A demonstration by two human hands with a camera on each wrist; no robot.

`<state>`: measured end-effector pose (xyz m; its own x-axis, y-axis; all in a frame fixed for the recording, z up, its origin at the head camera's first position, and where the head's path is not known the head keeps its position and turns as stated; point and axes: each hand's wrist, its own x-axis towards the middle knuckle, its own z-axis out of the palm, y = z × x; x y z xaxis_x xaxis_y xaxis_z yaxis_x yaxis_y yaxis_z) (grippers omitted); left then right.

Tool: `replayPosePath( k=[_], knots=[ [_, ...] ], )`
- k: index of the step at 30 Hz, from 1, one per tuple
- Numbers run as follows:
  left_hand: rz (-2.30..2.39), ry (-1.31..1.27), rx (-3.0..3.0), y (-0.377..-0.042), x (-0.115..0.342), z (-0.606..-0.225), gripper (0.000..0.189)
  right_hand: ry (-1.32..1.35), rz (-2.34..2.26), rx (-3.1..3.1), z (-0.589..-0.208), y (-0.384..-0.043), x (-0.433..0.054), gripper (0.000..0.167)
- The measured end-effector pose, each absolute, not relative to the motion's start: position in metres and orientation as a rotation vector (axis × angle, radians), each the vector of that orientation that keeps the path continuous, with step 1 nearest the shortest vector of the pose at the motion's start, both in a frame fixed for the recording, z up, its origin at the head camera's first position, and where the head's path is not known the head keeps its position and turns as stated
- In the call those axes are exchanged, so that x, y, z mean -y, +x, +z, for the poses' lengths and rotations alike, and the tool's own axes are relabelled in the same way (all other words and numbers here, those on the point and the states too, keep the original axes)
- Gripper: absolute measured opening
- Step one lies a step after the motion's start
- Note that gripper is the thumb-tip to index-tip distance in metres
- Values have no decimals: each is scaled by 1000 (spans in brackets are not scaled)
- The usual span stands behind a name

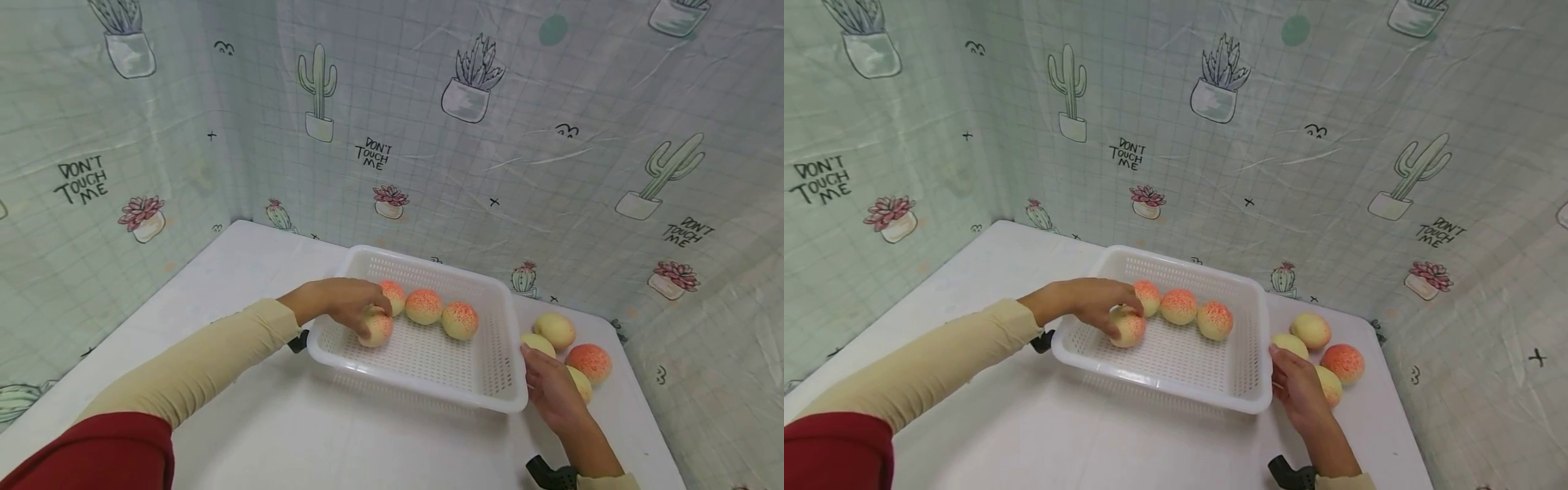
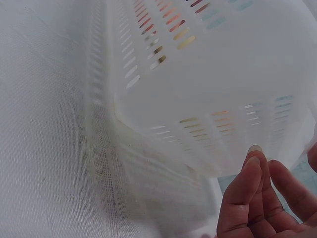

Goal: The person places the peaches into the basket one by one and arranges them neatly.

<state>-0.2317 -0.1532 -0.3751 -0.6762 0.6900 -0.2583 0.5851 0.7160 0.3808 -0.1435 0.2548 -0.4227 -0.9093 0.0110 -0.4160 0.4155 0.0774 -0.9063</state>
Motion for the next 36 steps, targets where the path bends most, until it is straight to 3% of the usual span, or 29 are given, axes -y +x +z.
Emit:
replayPosePath(
  k=[5,14,24,36],
  knots=[
    [325,975,-2576,-234,153,-373,42,414,-1886,-2070,-423,-144,-255,72],
    [265,968,-2610,-234,156,-374,37,391,-1903,-2065,-426,-144,-256,62],
    [335,966,-2625,-231,160,-374,55,383,-1900,-2073,-426,-144,-255,65],
    [514,912,-2696,-231,177,-363,60,363,-1904,-2075,-425,-144,-254,59]
  ],
)
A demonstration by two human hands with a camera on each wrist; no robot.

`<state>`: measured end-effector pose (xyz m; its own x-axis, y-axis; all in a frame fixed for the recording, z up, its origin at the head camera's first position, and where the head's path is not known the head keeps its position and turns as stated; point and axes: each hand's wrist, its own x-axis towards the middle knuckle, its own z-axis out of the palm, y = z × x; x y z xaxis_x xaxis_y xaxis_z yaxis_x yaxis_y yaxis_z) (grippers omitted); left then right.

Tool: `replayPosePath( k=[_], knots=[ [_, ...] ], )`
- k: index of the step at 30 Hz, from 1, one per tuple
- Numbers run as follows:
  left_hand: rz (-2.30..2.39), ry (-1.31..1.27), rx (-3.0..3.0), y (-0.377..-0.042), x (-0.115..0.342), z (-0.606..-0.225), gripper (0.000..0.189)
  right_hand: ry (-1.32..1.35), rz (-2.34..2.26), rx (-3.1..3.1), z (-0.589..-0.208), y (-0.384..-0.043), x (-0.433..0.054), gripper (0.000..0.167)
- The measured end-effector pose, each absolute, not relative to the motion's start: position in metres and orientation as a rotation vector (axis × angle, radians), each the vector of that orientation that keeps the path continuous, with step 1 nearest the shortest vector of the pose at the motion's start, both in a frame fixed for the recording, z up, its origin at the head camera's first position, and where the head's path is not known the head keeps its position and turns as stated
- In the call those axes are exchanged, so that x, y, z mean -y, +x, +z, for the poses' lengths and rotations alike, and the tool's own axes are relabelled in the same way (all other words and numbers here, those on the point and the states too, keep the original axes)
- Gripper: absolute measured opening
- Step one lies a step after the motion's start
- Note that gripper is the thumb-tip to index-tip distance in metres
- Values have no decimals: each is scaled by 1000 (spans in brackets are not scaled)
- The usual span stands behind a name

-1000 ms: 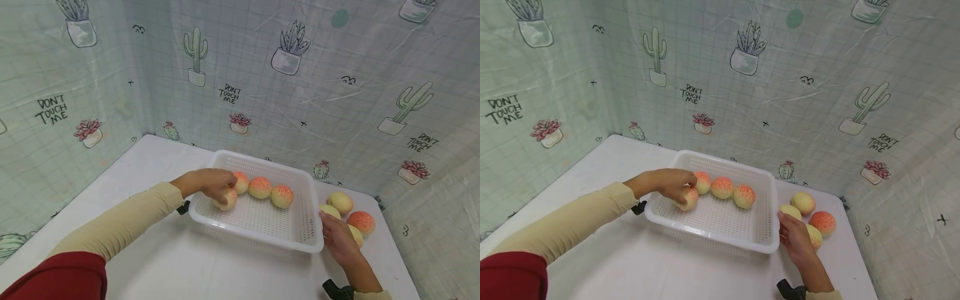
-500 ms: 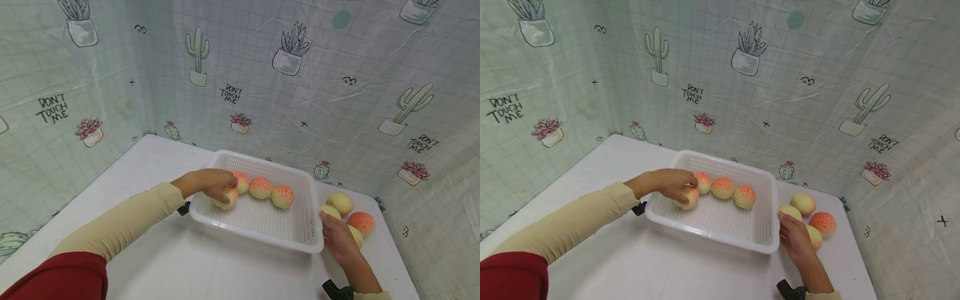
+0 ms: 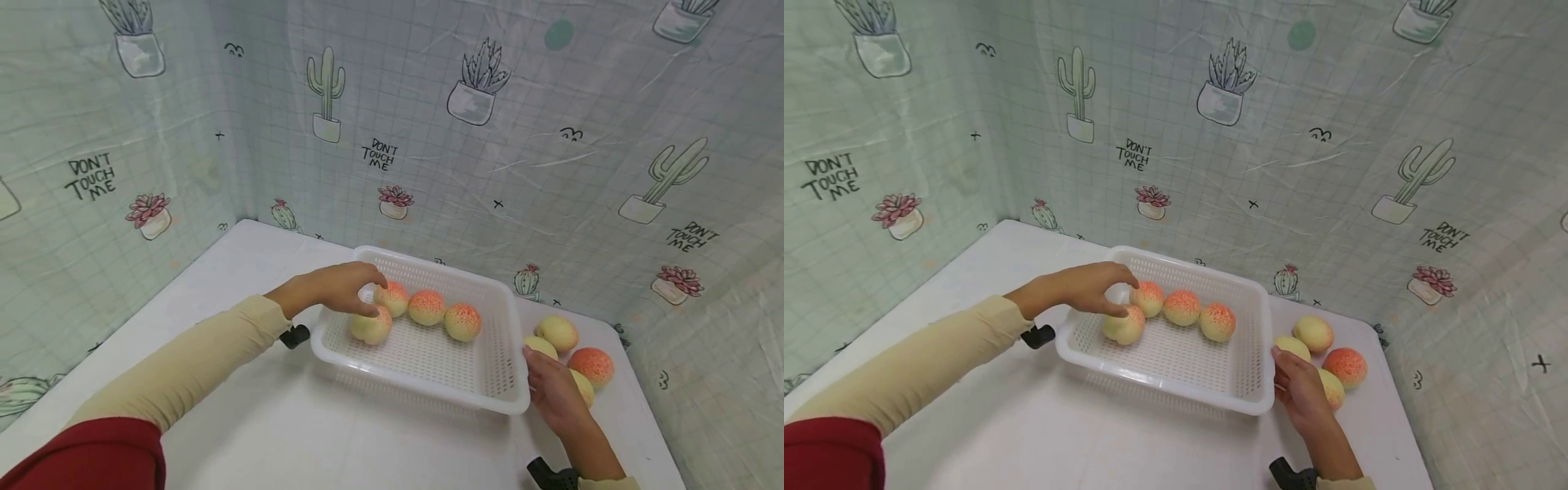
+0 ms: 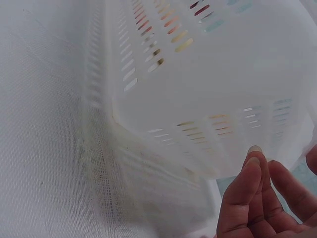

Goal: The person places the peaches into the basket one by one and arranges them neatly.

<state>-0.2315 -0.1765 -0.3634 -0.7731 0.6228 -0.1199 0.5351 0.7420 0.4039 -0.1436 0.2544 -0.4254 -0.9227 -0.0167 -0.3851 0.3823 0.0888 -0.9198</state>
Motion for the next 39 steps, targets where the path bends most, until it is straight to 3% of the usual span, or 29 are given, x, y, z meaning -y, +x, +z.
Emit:
replayPosePath(
  k=[10,20,28,39],
  knots=[
    [496,868,-2813,-222,202,-355,69,360,-1925,-2052,-426,-144,-250,43],
    [345,835,-2974,-215,225,-354,79,387,-1884,-2058,-425,-143,-249,66],
    [287,689,-3009,-211,233,-357,85,431,-1897,-2022,-421,-140,-254,51],
    [462,459,-2961,-211,243,-371,91,424,-1918,-2019,-420,-139,-254,51]
  ],
)
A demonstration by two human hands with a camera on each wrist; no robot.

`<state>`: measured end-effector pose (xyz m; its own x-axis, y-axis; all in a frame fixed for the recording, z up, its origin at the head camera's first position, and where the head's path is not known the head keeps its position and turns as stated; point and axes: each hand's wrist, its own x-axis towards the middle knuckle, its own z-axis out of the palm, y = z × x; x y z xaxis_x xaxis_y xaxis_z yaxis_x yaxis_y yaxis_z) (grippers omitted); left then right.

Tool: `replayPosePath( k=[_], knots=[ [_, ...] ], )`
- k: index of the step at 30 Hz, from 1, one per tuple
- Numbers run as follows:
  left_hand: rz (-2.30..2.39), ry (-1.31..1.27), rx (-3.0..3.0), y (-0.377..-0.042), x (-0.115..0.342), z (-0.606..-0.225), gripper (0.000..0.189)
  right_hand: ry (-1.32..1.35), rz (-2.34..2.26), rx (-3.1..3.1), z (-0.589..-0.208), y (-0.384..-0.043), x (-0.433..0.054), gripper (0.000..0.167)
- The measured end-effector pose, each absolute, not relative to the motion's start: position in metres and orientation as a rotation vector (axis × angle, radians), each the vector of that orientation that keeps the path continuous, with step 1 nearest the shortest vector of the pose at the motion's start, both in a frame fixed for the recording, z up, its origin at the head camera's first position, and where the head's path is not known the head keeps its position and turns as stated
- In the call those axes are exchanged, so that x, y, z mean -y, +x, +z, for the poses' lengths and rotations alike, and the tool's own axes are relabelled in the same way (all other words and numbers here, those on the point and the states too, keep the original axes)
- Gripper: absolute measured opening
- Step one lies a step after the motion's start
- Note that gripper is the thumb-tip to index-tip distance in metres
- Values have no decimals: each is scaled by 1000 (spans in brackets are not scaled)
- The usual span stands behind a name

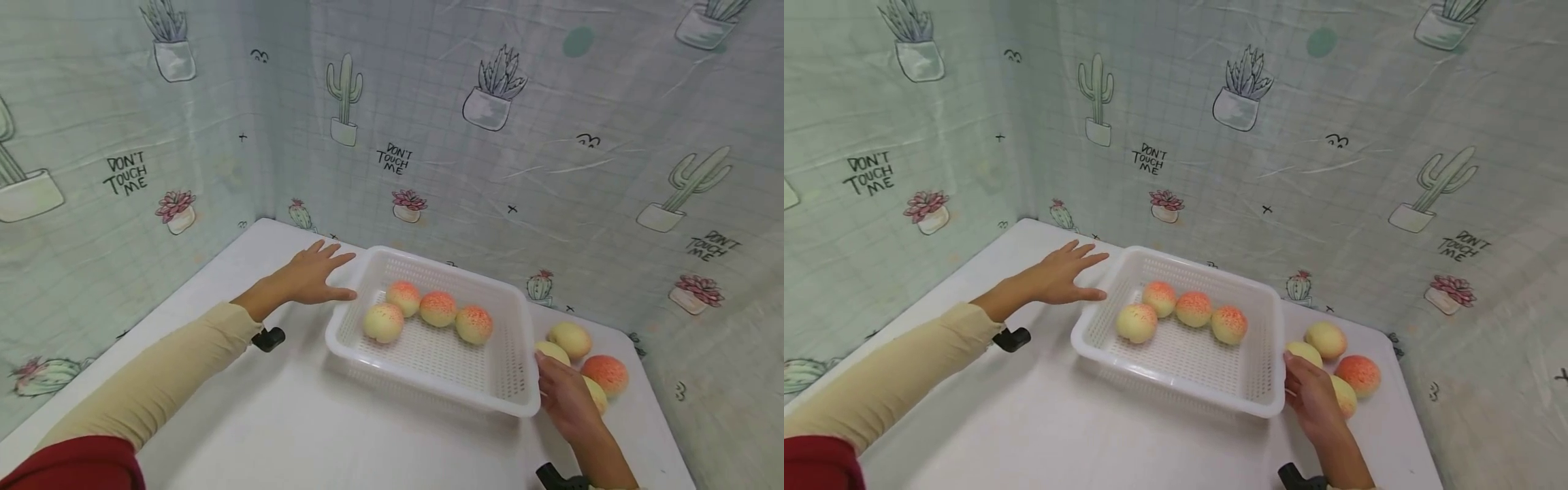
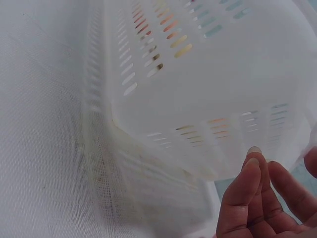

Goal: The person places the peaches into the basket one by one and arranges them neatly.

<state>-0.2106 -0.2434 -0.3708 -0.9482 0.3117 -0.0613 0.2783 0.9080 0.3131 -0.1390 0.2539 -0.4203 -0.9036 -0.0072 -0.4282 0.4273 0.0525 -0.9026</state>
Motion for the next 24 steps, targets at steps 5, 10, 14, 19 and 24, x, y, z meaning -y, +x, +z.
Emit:
replayPosePath(
  k=[5,10,14,19,24],
  knots=[
    [752,370,-2844,-217,244,-380,94,427,-1925,-2014,-421,-138,-258,51],
    [1032,171,-2659,-217,244,-387,95,381,-1937,-2023,-421,-139,-258,43],
    [1296,30,-2456,-216,241,-388,90,381,-1936,-2046,-420,-141,-257,44],
    [1512,-94,-2307,-216,238,-391,69,367,-1900,-2103,-416,-143,-254,64],
    [1644,-131,-2174,-217,233,-398,58,367,-1904,-2164,-412,-138,-259,62]
  ],
)
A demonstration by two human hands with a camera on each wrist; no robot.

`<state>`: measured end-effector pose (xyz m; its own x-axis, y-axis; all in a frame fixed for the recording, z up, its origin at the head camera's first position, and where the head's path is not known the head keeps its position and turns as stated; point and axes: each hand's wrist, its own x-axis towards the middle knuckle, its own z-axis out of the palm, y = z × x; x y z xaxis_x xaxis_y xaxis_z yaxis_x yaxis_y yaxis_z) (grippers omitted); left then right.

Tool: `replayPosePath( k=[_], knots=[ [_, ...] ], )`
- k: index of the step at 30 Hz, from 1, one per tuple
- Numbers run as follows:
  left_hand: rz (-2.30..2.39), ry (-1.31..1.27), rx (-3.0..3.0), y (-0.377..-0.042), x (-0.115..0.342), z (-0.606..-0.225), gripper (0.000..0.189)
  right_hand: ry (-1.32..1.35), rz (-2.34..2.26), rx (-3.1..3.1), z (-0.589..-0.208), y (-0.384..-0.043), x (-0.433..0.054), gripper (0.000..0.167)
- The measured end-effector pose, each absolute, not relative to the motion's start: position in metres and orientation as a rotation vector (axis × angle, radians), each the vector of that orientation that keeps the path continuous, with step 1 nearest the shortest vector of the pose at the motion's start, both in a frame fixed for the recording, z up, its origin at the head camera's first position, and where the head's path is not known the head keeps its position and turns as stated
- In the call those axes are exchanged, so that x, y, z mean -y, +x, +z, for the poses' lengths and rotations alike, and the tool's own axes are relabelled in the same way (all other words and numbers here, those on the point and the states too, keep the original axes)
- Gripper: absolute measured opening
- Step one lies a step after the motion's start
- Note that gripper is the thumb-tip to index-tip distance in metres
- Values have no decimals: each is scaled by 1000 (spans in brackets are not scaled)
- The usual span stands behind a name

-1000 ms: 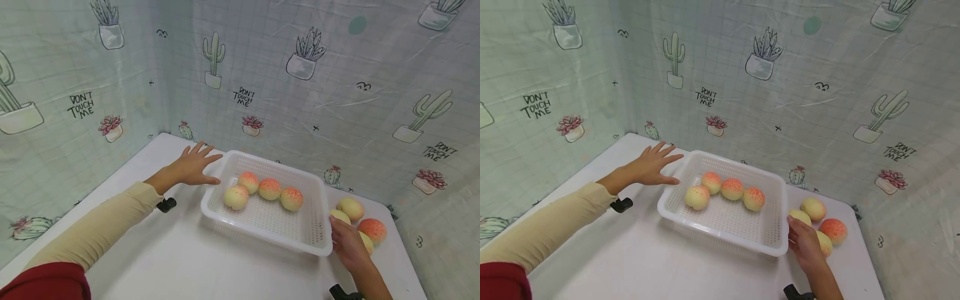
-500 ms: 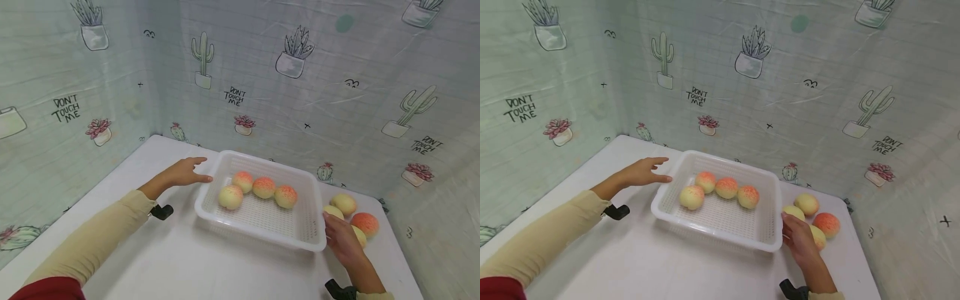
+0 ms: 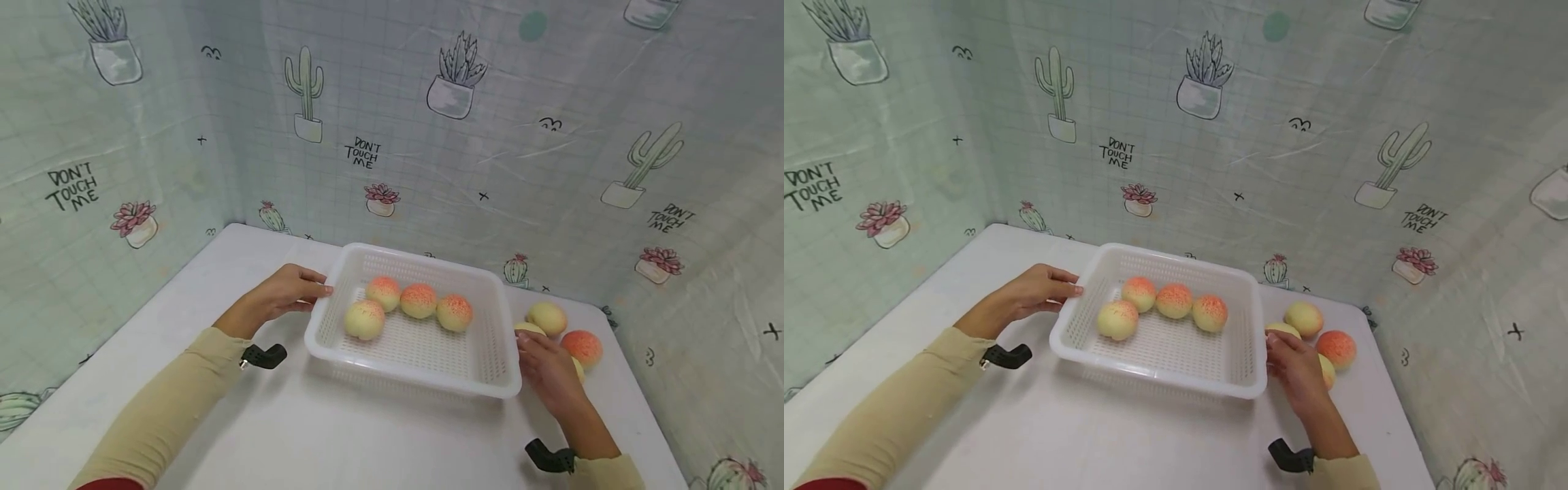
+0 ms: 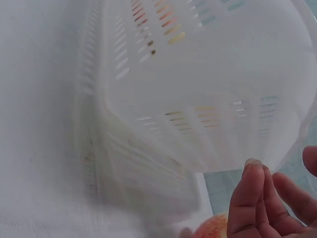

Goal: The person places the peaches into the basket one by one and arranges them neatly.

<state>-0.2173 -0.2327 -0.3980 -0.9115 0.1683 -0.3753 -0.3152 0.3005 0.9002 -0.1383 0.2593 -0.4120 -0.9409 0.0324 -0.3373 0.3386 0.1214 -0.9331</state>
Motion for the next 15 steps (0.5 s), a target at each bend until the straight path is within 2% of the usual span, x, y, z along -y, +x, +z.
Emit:
replayPosePath(
  k=[5,12,15],
  knots=[
    [1732,-153,-2089,-218,234,-405,54,344,-1913,-2193,-405,-134,-261,53],
    [1786,-145,-2043,-219,233,-409,50,379,-1863,-2330,-390,-130,-267,65],
    [1797,-167,-2022,-217,233,-409,52,355,-1835,-2416,-386,-128,-273,60]
  ],
)
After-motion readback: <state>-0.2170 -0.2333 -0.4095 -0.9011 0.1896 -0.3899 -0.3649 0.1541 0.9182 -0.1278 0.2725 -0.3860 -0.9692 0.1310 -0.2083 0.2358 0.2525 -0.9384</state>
